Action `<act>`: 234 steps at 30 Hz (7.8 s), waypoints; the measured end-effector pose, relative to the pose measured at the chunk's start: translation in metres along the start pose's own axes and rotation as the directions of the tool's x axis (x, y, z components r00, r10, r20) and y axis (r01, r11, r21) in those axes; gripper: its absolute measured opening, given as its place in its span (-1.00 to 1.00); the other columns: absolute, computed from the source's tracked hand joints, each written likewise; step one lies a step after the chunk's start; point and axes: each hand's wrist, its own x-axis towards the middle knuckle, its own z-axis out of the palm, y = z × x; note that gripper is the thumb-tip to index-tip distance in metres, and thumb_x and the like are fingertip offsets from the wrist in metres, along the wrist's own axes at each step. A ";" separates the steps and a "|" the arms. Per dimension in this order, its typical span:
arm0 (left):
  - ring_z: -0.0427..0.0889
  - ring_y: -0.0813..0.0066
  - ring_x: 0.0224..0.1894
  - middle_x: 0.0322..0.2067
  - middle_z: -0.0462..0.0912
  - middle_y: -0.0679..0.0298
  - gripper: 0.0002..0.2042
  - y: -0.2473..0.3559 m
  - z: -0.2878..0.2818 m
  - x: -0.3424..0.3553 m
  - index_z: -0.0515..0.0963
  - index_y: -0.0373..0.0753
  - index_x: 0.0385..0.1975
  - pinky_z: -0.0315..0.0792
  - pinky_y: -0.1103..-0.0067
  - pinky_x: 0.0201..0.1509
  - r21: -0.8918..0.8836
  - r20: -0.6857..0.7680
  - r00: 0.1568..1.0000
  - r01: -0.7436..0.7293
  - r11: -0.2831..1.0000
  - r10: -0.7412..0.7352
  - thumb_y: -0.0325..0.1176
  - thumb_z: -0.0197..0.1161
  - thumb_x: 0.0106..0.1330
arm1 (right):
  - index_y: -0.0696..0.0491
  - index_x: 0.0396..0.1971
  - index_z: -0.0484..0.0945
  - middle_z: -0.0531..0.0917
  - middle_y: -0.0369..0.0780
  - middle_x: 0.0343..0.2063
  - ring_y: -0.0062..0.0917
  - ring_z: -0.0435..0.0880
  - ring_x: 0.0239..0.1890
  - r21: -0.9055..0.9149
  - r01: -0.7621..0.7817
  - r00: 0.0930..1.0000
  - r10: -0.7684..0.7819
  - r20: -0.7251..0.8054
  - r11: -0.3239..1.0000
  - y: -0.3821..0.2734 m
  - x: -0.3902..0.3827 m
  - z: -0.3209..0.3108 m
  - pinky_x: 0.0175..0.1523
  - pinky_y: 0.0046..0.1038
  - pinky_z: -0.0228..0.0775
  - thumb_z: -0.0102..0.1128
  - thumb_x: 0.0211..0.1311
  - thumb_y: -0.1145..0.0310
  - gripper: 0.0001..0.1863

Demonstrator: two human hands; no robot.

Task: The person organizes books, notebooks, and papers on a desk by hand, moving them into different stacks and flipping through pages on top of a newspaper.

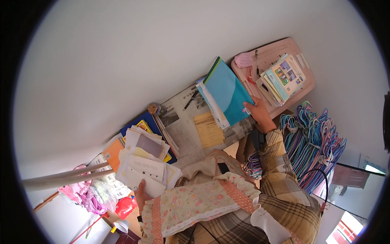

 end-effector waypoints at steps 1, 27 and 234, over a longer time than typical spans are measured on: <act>0.49 0.19 0.06 0.06 0.49 0.16 -0.40 0.000 -0.006 0.003 0.26 -0.22 0.23 0.35 0.27 0.19 0.006 -0.003 1.000 -0.004 1.000 0.004 -0.38 0.25 0.14 | 0.25 -0.16 0.57 0.65 -0.16 -0.38 -0.50 0.58 -0.38 -0.095 0.040 0.999 -0.038 0.024 0.995 -0.010 -0.004 -0.001 -0.27 -0.38 0.38 0.16 0.20 0.43 -0.74; 0.42 0.22 0.17 0.16 0.40 0.18 -0.49 -0.040 -0.316 -0.078 0.21 -0.29 0.25 0.32 0.32 0.26 -0.444 -0.346 0.884 -0.448 0.776 0.313 -0.49 0.13 0.28 | 0.22 -0.05 0.49 0.60 -0.13 -0.33 -0.48 0.59 -0.33 0.008 0.334 0.695 -0.252 0.674 0.943 -0.169 -0.189 0.403 -0.19 -0.45 0.40 -0.05 0.20 0.49 -0.67; 0.54 0.38 0.00 -0.03 0.56 0.21 -0.60 -0.066 0.130 0.075 0.39 -0.33 0.08 0.41 0.48 0.10 0.416 0.478 0.854 -0.013 0.909 -0.207 -0.50 0.18 0.21 | 0.15 -0.06 0.51 0.53 0.03 -0.26 -0.04 0.58 -0.21 -0.683 0.050 0.948 -0.249 -0.196 0.728 0.103 0.079 0.044 -0.09 -0.16 0.44 0.33 -0.06 0.40 -0.53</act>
